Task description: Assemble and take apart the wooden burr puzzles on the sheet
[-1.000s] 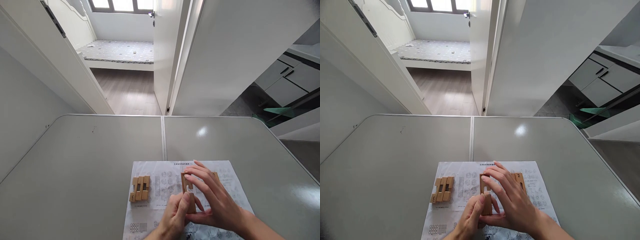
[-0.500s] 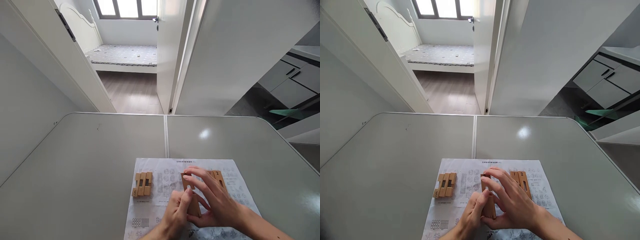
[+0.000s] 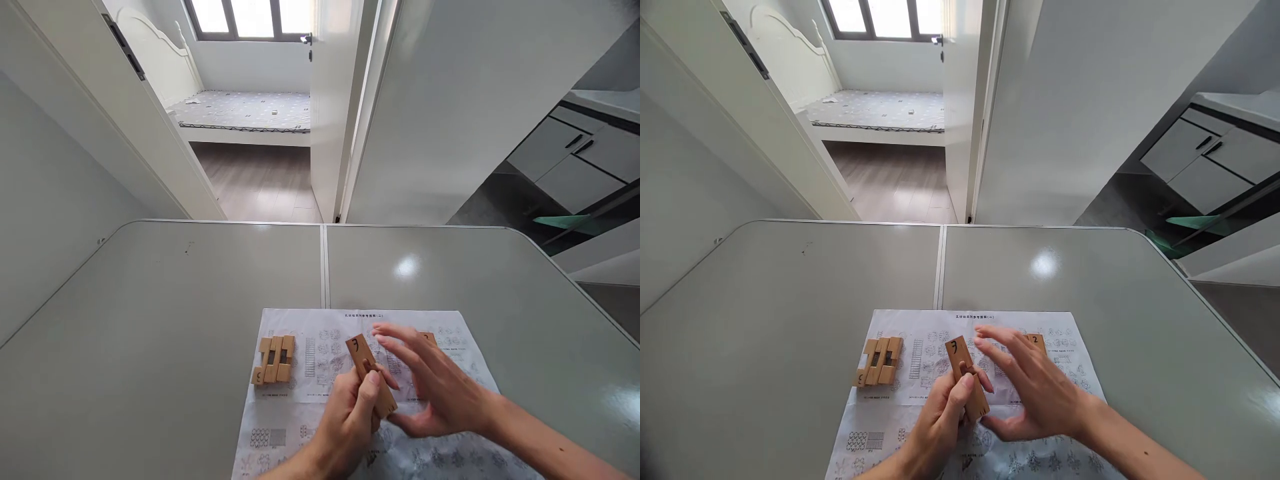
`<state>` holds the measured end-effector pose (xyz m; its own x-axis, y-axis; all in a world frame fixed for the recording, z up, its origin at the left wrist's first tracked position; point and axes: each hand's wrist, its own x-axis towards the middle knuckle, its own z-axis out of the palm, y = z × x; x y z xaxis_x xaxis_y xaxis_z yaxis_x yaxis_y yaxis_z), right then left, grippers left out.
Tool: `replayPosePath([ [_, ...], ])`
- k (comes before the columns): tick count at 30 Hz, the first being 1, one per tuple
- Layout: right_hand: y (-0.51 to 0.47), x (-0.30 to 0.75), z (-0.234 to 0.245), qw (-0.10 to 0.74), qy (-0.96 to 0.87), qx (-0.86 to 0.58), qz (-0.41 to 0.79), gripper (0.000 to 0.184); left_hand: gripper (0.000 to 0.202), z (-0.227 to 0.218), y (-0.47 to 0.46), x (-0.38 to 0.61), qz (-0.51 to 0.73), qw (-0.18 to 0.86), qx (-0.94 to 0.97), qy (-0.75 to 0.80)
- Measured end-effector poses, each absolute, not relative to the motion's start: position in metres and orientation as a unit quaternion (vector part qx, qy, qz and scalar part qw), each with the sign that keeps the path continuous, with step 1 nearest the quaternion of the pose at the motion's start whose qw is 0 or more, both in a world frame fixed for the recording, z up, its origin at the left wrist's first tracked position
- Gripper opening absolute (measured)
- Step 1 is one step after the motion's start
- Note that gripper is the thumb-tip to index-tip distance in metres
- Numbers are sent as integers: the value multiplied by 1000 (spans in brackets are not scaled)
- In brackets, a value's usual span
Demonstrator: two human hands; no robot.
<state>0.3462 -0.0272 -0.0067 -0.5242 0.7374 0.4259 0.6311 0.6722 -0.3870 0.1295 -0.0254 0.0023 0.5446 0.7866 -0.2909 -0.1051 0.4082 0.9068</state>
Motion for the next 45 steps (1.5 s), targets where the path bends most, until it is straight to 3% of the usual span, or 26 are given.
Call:
replayPosePath([
  [3,-28,380,-14,265,-864,-422,76,77,59,0,-26,131,293,771,431,365],
  [8,-27,439,-30,230,-837,-496,32,38,54,-4,-24,136,306,793,420,318],
  [14,-25,468,-29,192,-848,-492,48,17,42,-7,-24,137,332,763,452,321],
  [20,-27,454,-20,139,-812,-555,116,31,37,1,-23,134,320,761,468,316],
  [26,-17,434,-4,95,-719,-662,186,44,51,2,-23,132,313,771,448,327],
  [34,-6,414,8,21,-668,-714,210,47,60,1,-19,133,303,767,442,353],
  [38,-9,399,13,-2,-654,-726,213,39,58,0,-19,133,301,763,443,362],
  [45,-13,382,11,35,-602,-760,244,33,54,0,-20,132,305,773,431,352],
])
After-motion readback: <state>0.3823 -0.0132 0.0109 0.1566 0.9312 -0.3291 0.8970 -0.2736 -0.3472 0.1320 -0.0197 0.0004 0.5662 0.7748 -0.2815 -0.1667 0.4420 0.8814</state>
